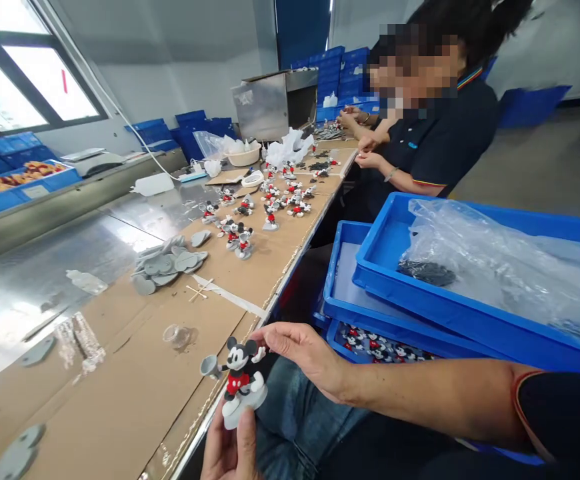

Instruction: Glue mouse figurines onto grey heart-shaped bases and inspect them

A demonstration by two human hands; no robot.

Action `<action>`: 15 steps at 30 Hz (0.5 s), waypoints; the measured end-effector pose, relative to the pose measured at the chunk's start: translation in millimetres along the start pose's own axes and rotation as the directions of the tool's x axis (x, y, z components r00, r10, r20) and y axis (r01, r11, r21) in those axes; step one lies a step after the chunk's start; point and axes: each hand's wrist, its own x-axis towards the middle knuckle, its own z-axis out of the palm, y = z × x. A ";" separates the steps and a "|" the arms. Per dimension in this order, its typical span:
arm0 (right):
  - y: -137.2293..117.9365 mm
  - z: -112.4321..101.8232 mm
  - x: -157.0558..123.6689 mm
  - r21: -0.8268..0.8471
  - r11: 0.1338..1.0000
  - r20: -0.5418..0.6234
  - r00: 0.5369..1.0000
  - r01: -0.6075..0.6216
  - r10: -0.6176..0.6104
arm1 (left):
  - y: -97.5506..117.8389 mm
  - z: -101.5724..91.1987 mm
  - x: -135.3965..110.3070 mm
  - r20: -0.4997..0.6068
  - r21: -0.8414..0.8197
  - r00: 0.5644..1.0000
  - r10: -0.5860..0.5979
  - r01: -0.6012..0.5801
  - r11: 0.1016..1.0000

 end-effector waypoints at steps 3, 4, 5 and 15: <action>2.2 18.1 8.6 -0.075 0.997 0.071 0.997 0.031 -0.025 | 17.2 -25.3 32.2 -0.081 -0.051 0.994 0.070 -0.074 0.996; 4.2 26.9 12.4 -0.148 0.988 0.105 0.994 0.037 -0.022 | 24.2 -36.8 45.9 -0.116 -0.084 0.992 0.050 -0.060 0.995; 7.0 37.2 16.6 -0.228 0.972 0.141 0.990 0.050 -0.017 | 31.5 -49.3 60.0 -0.147 -0.124 0.989 0.016 -0.035 0.992; 67.7 144.0 70.0 -0.592 0.777 0.285 0.957 0.214 -0.046 | 72.6 -148.0 139.9 0.193 0.245 0.980 0.051 -0.099 0.965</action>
